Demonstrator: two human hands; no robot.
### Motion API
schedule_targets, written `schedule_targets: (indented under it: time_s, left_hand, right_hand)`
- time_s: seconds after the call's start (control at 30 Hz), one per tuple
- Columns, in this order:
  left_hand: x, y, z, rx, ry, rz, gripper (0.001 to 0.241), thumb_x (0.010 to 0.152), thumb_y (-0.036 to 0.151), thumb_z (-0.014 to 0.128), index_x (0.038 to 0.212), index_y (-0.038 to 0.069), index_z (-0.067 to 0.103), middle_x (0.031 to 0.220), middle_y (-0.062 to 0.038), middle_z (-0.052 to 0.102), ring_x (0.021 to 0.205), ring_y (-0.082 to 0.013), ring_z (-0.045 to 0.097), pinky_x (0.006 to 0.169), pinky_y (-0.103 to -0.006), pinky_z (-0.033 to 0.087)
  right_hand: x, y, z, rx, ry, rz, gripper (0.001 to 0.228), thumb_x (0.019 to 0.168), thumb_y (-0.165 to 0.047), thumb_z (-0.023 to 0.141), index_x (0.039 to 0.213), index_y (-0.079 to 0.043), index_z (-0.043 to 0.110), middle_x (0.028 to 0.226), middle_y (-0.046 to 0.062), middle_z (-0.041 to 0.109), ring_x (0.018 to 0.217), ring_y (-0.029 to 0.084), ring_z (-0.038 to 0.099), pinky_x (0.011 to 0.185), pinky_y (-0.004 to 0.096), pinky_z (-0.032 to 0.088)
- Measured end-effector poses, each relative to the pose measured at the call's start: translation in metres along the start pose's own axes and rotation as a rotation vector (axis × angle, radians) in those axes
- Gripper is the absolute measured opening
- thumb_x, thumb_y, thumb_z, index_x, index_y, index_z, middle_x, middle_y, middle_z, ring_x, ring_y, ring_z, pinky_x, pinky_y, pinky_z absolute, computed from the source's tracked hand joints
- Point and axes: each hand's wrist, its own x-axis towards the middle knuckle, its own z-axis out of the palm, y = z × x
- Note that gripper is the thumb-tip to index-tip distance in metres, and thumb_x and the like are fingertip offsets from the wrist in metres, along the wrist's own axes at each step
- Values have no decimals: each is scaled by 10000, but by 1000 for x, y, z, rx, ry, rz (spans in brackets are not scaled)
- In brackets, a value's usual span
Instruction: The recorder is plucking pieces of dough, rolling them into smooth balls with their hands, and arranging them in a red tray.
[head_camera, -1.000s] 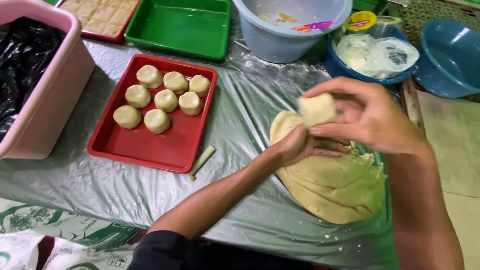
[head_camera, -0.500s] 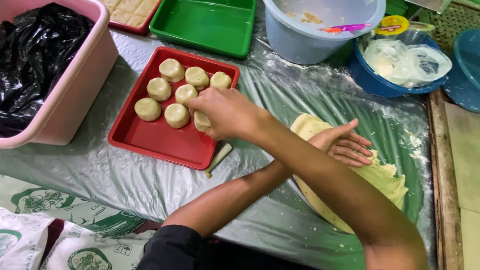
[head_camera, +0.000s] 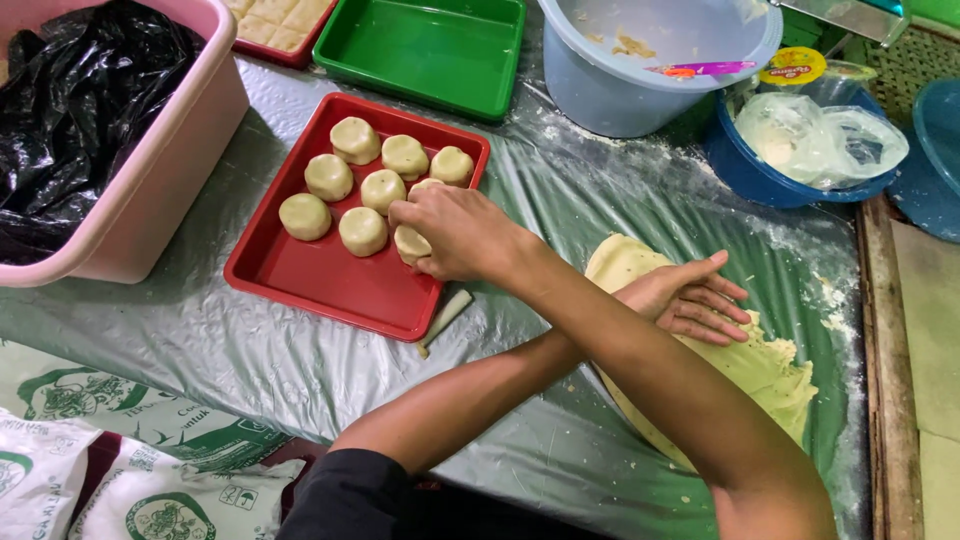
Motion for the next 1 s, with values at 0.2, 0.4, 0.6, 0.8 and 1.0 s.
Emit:
schedule_targets:
  time_s: [0.2, 0.4, 0.6, 0.8, 1.0]
  left_hand:
    - [1, -5, -3, -36, -6, -7, 709, 1083, 552, 617, 1293, -123, 576, 1177, -353, 642, 1114, -480, 651, 1018, -551, 554]
    - [13, -14, -15, -85, -58, -5, 688, 1121, 518, 600, 1287, -150, 574, 1168, -384, 632, 1110, -528, 634, 1010, -597, 536]
    - [11, -11, -13, -7, -39, -10, 716, 1102, 557, 582, 1303, -130, 577, 1178, -359, 640, 1108, -503, 648, 1001, -578, 544]
    - [111, -217, -299, -1914, -143, 295, 621, 970, 604, 376, 1545, 370, 400, 1545, 20, 426, 1467, -291, 251, 931, -932, -48]
    - [29, -73, -81, -575, 51, 121, 402, 1039, 333, 472, 1349, 84, 531, 1254, -191, 589, 1145, -332, 559, 895, -618, 378]
  right_hand:
    - [-22, -10, -35, 146, 72, -58, 467, 783, -350, 806, 1144, -130, 607, 1057, 170, 684, 1074, 427, 662, 881, 574, 556]
    - [-48, 8, -46, 89, 31, -25, 236, 848, -247, 698, 1052, -129, 715, 1015, 136, 736, 1098, 396, 677, 935, 529, 537]
    - [-59, 1, -34, 70, 24, -46, 257, 818, -264, 657, 1036, -168, 754, 1072, 71, 753, 1152, 343, 643, 929, 519, 496]
    - [-107, -7, -78, 91, 122, -47, 204, 884, -165, 632, 1065, -112, 710, 1068, 119, 744, 1156, 365, 637, 942, 495, 485]
    - [-216, 16, -125, 231, 302, 198, 218, 910, -109, 634, 1098, -65, 736, 1085, 188, 757, 1074, 419, 695, 890, 498, 553]
